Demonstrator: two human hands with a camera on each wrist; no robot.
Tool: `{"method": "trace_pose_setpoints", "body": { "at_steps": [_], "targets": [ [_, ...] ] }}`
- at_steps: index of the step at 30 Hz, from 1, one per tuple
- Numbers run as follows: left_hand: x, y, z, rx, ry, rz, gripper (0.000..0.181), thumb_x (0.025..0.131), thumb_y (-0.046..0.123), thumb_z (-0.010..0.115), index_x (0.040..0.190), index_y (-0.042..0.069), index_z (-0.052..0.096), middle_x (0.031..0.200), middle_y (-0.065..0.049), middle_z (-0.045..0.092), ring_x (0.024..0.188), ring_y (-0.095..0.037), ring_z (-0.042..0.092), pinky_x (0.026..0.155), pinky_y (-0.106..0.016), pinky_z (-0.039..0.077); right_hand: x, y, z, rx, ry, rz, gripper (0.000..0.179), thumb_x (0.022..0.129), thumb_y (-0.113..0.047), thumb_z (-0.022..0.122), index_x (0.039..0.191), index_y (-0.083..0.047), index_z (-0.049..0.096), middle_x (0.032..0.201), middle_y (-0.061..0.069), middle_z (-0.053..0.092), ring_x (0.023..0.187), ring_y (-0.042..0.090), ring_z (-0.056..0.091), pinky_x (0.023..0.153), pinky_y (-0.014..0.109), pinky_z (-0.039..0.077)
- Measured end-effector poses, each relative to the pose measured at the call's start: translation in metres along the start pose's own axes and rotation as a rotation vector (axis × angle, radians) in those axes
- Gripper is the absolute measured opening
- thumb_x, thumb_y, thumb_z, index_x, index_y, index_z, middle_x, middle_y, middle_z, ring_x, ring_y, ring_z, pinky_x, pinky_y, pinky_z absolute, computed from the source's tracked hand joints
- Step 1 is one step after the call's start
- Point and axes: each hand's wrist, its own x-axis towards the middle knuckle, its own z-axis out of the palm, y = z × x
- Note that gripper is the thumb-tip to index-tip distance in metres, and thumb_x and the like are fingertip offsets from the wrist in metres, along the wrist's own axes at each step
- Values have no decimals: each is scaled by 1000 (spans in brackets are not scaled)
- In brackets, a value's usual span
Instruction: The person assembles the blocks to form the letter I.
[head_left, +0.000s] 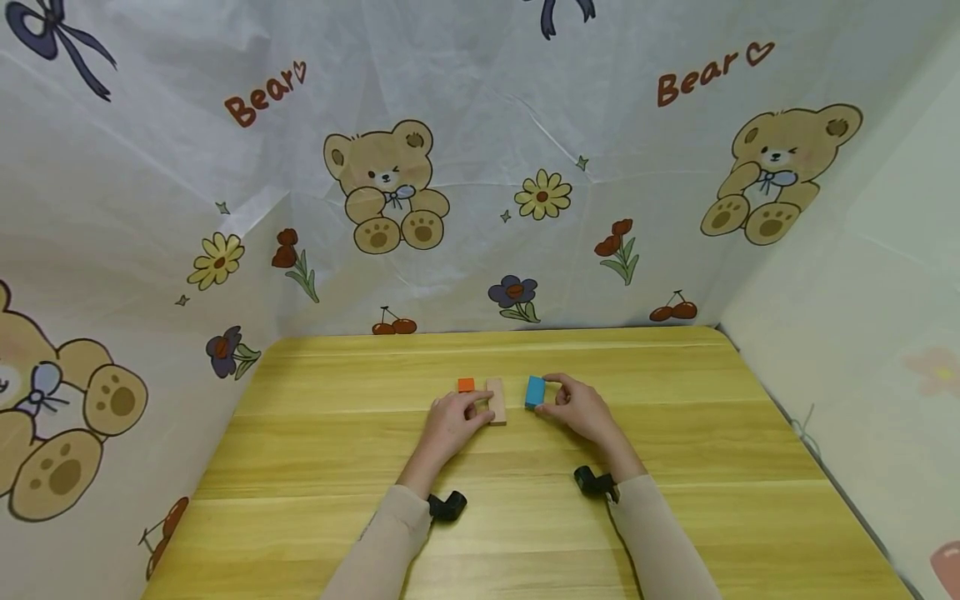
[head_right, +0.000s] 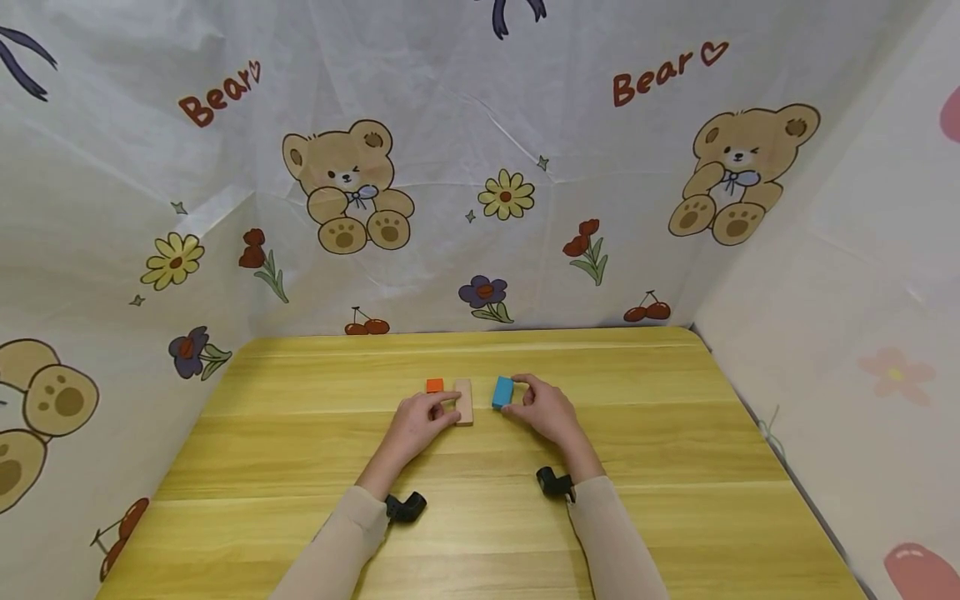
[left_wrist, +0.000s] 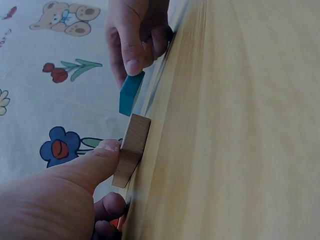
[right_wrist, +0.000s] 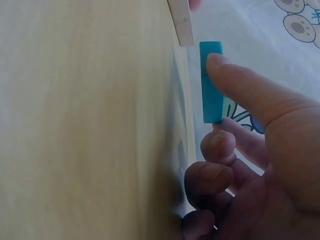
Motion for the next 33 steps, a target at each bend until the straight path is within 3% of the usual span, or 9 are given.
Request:
{"method": "trace_pose_setpoints", "body": {
  "at_steps": [16,33],
  "targets": [
    [0,1,0,2,7,-1,35,99,37,76,133,25,76,66,11,55,70,-10,45,80,-34,33,-4,0,-5,57,-8,-19,63,92,-33,85,146,-12,61,83,3,57,69,17,47,65,31,40],
    [1,-3,2,2,19,-3,35,99,38,76,132,27,76,67,12,55,71,-10,45,80,-33,33,-17,-20,-14,62,-4,-71,61,92,-28,85,146,-13,61,82,2,56,70,17,47,64,29,40]
  ]
}}
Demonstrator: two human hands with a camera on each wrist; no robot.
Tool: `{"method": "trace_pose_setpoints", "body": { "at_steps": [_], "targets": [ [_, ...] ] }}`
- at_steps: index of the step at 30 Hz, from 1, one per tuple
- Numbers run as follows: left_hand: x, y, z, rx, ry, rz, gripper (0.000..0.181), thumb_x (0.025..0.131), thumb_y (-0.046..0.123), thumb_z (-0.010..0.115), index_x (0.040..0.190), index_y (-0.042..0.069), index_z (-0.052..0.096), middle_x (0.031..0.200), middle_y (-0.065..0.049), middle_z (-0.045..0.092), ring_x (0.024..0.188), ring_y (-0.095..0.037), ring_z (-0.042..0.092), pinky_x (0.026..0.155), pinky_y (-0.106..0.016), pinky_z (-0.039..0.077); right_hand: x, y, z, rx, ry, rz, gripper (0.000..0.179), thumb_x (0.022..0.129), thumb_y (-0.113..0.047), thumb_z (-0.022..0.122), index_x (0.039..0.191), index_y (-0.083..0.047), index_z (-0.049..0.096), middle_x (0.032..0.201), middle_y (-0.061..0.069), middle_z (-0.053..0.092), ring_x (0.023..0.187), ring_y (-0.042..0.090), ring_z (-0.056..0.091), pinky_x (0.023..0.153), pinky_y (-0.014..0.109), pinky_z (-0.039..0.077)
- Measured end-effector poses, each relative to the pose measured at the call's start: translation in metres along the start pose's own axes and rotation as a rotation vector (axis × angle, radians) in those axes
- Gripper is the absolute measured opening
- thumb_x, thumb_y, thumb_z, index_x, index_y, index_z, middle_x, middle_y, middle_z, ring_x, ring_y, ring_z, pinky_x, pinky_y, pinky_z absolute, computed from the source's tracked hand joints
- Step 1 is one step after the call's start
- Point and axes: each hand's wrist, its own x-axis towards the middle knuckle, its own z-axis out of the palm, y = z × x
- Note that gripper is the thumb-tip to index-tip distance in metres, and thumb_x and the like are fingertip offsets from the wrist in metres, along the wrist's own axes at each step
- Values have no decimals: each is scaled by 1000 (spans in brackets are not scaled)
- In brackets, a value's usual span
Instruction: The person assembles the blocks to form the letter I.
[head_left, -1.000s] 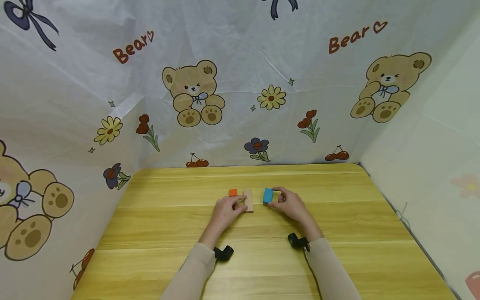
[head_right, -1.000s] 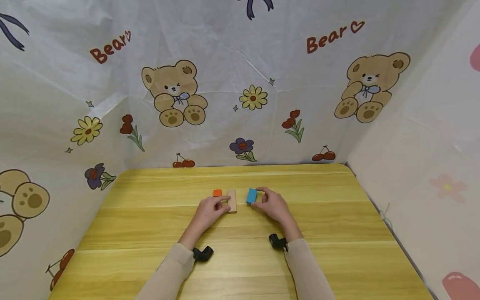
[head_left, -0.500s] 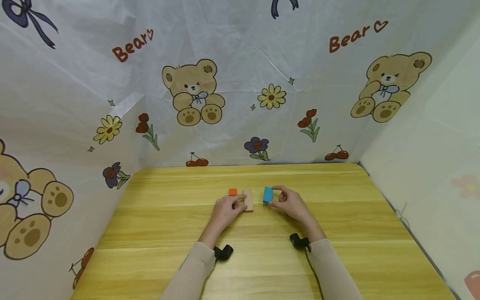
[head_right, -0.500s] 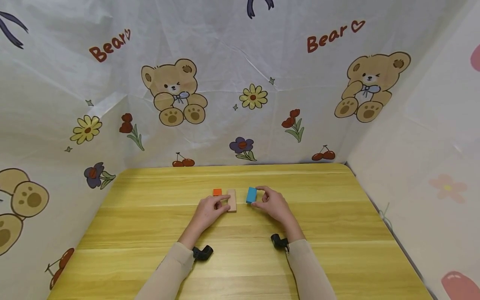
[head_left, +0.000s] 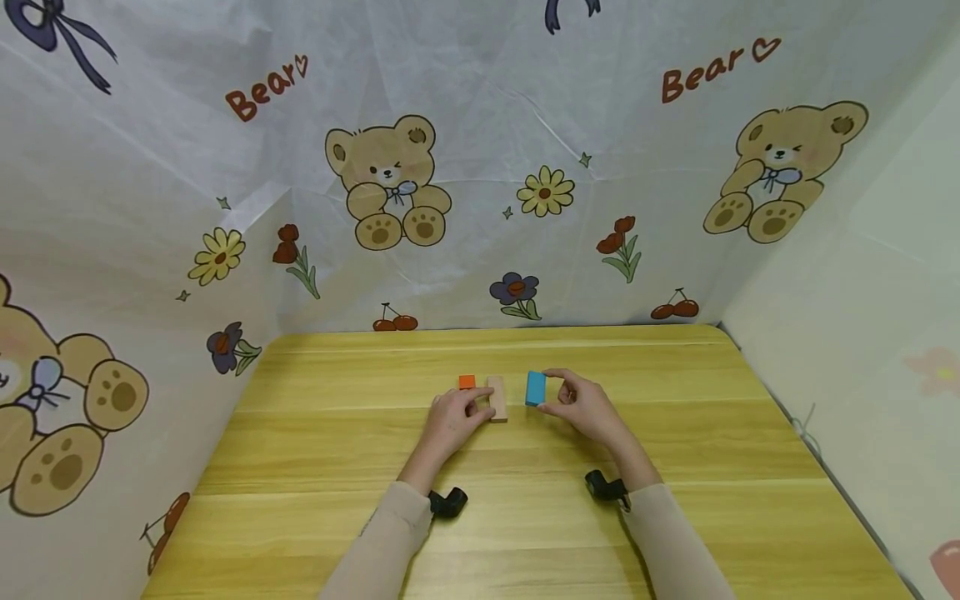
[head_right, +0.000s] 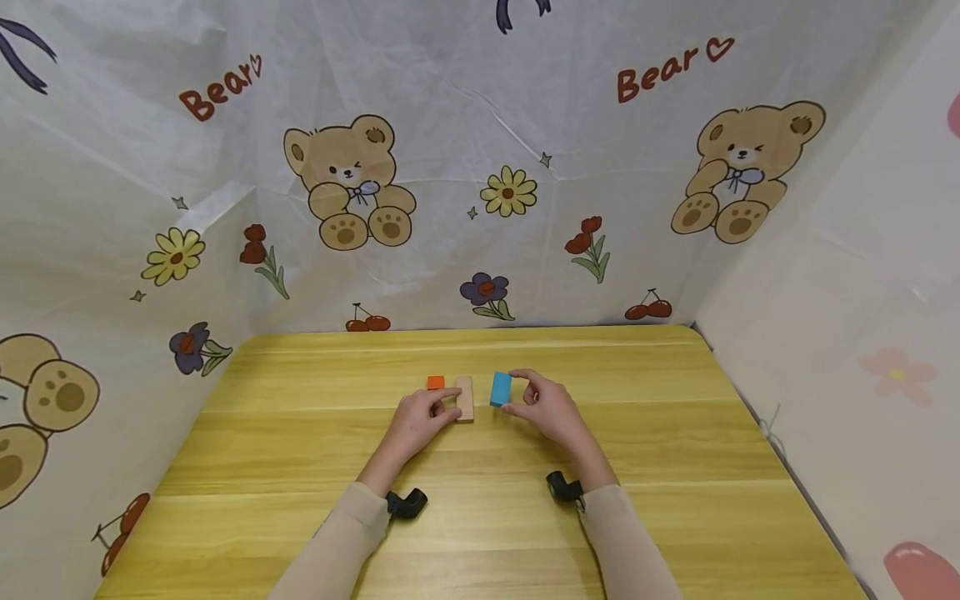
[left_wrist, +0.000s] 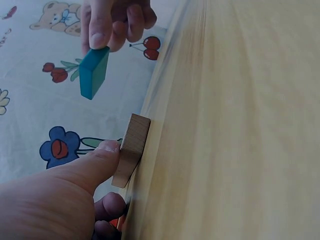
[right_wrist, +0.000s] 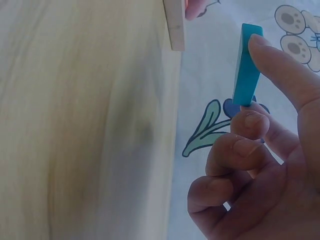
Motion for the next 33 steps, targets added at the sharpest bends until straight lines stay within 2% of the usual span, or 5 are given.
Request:
{"method": "trace_pose_setpoints", "body": {
  "at_steps": [12,21,33],
  "targets": [
    [0,3,-3,12,-4,-7,36,99,38,75,132,26,77,68,10,56,72,-11,45,80,-33,33,-8,-9,-4,22,-7,-34,61,91,-25,86,146,-12,61,81,1,53,71,16,46,65,29,40],
    [0,4,-3,-1,-6,-2,35,99,35,76,132,24,77,68,10,56,72,-12,45,80,-34,32,-10,-15,-1,48,-11,-19,60,90,-27,87,144,-15,62,80,1,50,71,17,45,64,28,39],
    [0,3,-2,-10,-8,4,35,98,34,77,132,24,77,67,10,56,72,-11,46,83,-36,33,-14,-22,4,67,-40,-55,59,90,-26,87,143,-14,64,77,-1,49,67,14,42,62,27,38]
  ]
}}
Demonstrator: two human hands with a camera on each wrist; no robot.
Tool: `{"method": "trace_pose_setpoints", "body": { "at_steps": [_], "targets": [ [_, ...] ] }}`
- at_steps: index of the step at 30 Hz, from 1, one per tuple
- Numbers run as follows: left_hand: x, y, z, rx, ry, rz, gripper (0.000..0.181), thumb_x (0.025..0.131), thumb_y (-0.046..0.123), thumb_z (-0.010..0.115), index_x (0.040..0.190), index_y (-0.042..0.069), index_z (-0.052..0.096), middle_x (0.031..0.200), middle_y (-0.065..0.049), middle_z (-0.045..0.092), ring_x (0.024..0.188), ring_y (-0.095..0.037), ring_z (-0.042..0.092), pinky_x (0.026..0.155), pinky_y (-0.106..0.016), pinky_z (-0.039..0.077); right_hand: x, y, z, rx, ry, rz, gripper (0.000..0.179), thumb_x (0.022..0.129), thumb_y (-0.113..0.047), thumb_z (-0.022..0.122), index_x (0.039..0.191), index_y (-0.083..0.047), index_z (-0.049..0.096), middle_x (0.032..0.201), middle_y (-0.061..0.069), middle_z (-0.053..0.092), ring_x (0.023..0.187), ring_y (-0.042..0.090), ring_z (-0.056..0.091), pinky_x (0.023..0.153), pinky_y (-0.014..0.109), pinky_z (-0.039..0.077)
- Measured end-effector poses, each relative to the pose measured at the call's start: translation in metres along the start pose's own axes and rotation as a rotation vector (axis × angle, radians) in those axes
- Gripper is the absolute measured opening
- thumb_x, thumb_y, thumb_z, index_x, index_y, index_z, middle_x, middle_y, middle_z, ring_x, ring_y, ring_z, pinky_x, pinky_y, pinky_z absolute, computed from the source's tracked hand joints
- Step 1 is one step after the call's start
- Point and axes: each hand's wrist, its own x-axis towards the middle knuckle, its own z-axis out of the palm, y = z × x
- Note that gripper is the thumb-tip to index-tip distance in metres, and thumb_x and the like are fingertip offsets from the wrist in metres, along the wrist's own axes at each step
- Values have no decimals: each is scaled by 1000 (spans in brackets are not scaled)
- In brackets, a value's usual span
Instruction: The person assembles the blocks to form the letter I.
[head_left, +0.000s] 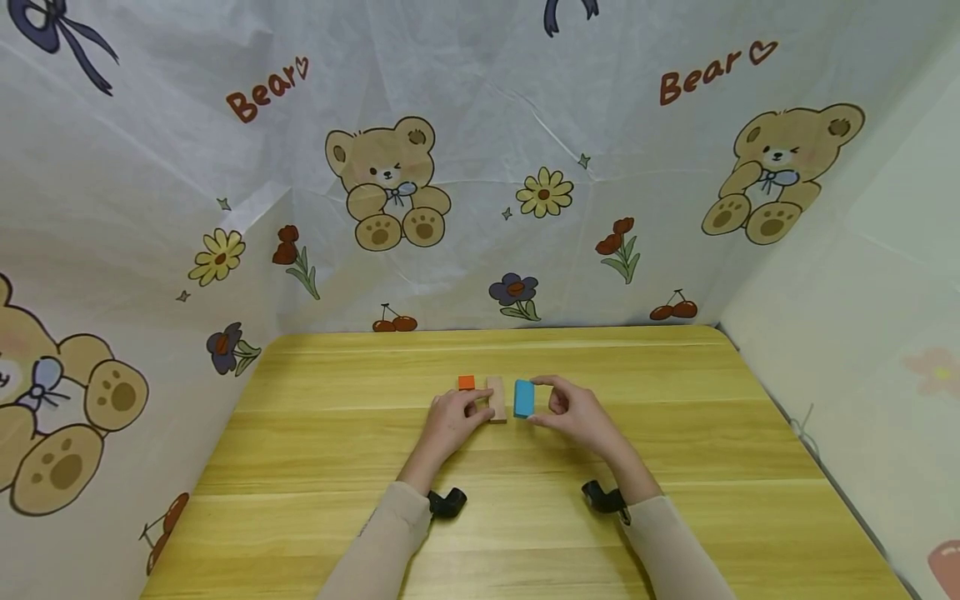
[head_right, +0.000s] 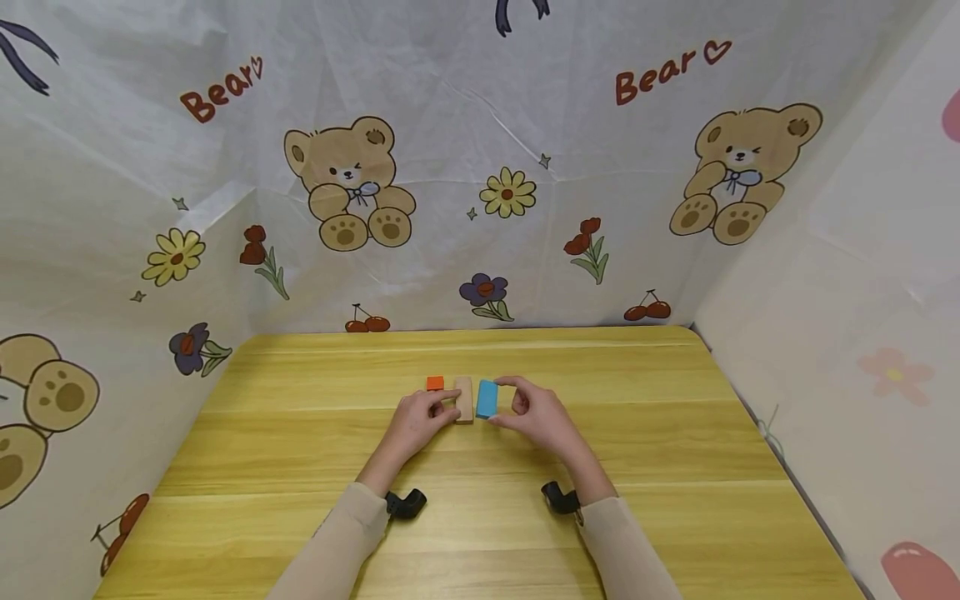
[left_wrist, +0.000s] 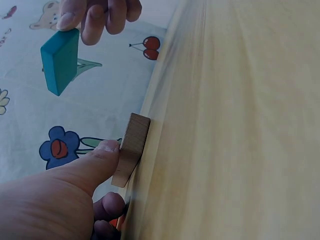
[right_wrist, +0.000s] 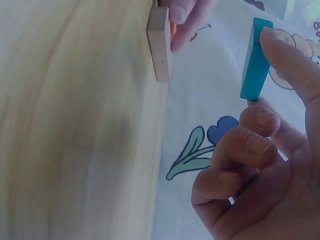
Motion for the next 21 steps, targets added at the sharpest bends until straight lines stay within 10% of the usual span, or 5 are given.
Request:
{"method": "trace_pose_setpoints", "body": {
  "at_steps": [21],
  "targets": [
    [-1,-1,0,-1,-8,-6,36,99,37,76,133,25,76,70,9,57,75,-11,48,85,-36,35,-2,-2,21,13,-66,54,59,87,-28,90,140,-21,66,73,-2,46,63,13,40,59,26,36]
  ]
}}
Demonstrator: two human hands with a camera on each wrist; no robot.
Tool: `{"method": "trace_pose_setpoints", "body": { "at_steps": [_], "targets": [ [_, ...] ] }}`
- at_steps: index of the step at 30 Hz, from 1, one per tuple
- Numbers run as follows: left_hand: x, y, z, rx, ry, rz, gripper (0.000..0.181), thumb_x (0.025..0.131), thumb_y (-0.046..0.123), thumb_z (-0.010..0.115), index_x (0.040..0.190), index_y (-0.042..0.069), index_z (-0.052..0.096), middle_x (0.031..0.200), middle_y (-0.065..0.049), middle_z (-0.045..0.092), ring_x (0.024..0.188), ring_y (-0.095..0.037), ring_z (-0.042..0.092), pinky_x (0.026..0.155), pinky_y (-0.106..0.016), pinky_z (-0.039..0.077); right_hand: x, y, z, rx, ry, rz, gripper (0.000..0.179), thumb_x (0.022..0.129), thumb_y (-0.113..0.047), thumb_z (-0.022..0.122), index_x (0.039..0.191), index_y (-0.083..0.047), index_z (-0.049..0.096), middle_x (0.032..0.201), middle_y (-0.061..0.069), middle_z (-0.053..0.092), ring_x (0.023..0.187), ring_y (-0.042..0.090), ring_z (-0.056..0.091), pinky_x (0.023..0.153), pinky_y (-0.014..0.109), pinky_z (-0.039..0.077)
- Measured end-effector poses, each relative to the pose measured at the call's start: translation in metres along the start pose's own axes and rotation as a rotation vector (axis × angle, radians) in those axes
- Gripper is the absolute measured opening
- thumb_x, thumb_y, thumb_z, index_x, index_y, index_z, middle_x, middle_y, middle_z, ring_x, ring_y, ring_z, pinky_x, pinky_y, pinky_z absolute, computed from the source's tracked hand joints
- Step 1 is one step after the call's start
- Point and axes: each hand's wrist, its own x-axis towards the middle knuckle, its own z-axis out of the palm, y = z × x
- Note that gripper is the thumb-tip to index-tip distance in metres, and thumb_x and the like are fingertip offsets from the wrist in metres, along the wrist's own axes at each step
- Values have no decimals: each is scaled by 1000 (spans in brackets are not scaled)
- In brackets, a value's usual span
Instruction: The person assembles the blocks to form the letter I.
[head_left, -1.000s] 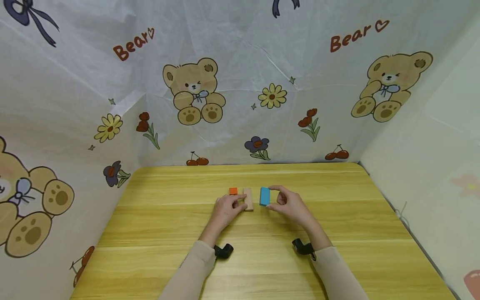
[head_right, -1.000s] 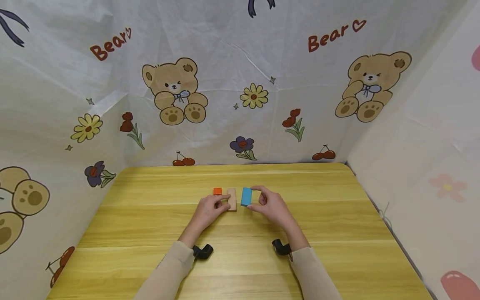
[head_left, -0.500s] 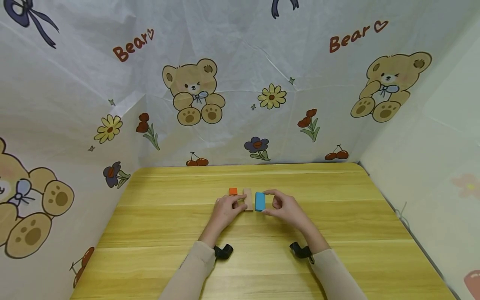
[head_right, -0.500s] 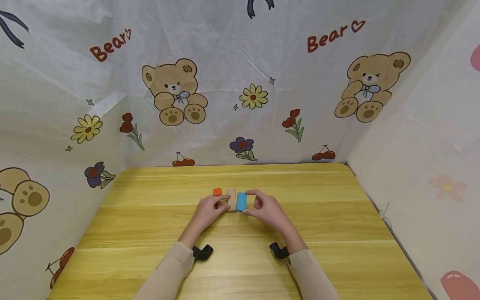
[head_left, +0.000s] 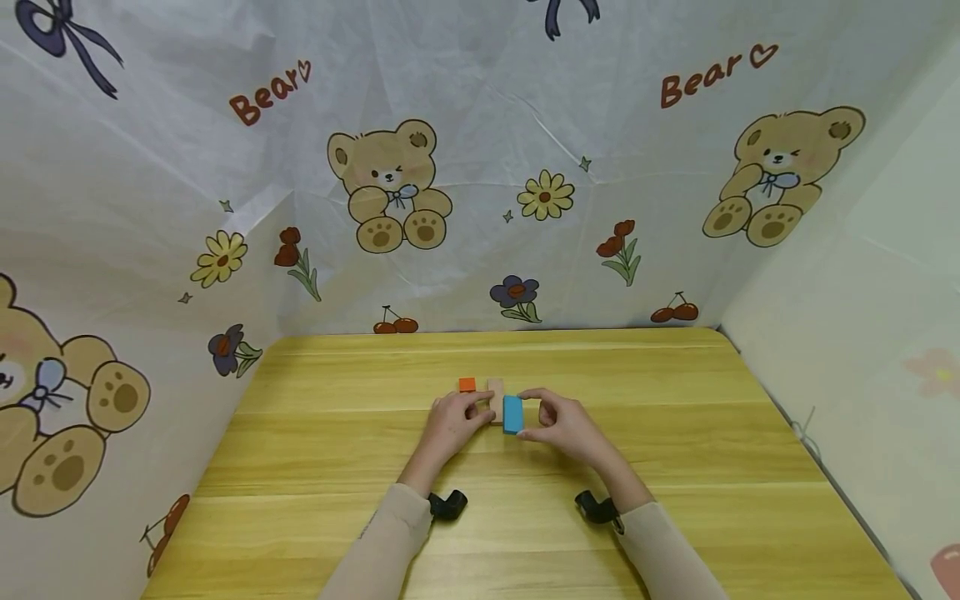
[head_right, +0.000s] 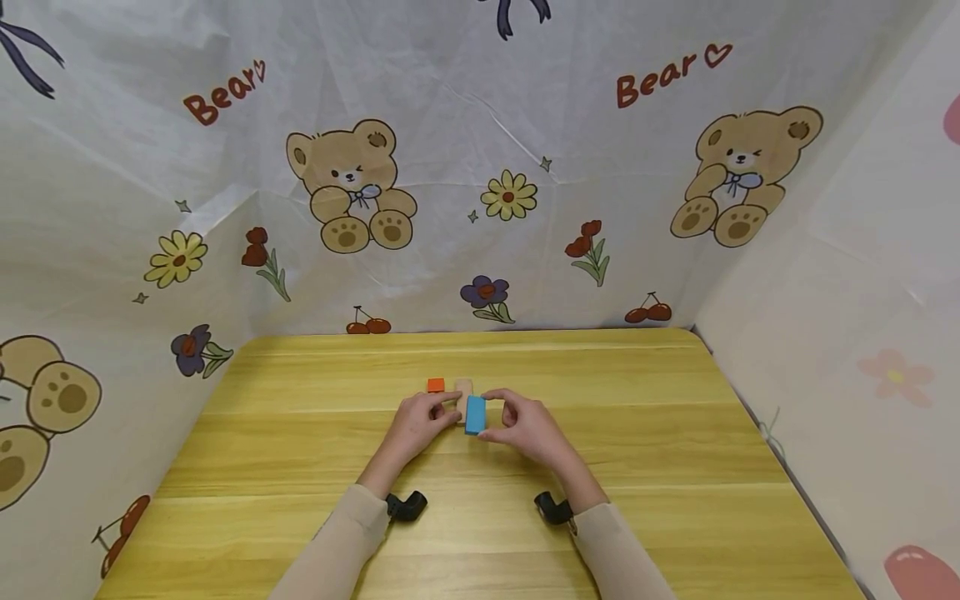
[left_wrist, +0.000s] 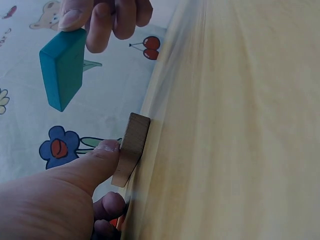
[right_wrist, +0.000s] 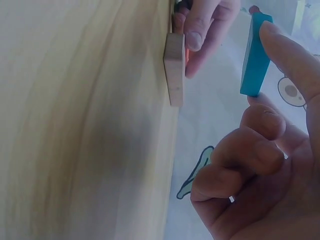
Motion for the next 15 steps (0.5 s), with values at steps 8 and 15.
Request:
{"method": "trace_pose_setpoints", "body": {
  "at_steps": [8,15],
  "targets": [
    [0,-1,1,10,0,8,36,99,36,76,133,24,76,68,10,57,74,-11,47,83,-36,34,0,1,6,9,-34,-21,60,87,-28,90,141,-17,66,69,-3,44,60,11,38,57,25,35],
    [-1,-1,-1,26,7,22,36,99,37,75,133,25,76,67,10,58,72,-9,47,81,-34,34,0,0,9,9,-54,-30,59,86,-28,91,139,-17,67,64,-4,40,56,11,35,54,24,32]
  ]
}}
